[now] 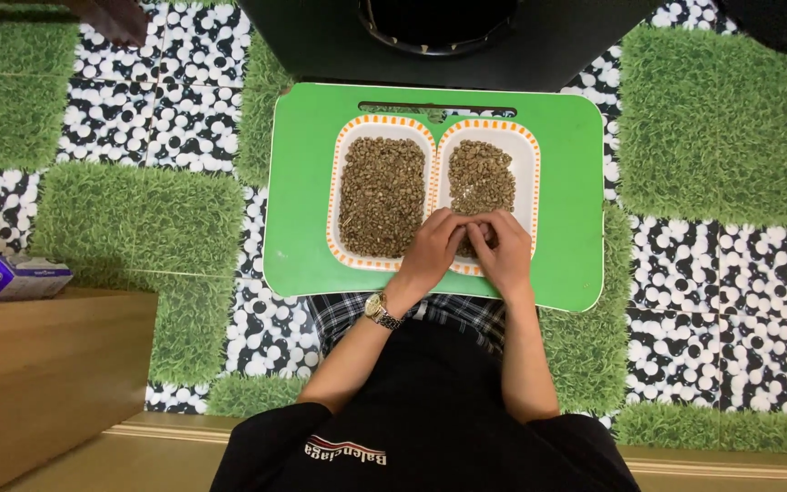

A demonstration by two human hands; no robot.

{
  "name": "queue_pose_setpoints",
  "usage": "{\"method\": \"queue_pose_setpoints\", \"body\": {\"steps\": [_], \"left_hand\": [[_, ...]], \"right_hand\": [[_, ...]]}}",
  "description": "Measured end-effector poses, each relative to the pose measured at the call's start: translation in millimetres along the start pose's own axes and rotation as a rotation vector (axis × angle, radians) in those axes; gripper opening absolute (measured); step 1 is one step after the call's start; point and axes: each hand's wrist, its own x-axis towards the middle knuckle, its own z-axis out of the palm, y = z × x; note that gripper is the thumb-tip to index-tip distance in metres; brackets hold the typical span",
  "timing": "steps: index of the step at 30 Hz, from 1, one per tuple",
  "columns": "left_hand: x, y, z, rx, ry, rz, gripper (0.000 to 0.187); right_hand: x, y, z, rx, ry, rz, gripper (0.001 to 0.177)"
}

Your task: Manual sorting of green coffee beans in trays to identify and remove defects.

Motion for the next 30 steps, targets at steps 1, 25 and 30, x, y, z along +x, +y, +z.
{"method": "queue_pose_setpoints", "body": {"steps": [1, 25, 30], "left_hand": [[1.1, 2.3, 0.1, -0.002, 0.001, 0.002, 0.015], [-2.2, 3.1, -5.3, -0.157, -0.062, -0.146, 0.012], [3.0, 17.9, -13.5, -0.155, -0.09, -0.162, 0.012]], "right_hand": [[0.4, -1.3, -0.8, -0.002, 0.001, -0.001, 0.006], [-4.7, 12.3, 10.8, 0.015, 0.091, 0.006, 0.017], [-3.4, 11.1, 10.5, 0.016, 0.092, 0.003, 0.018]]}}
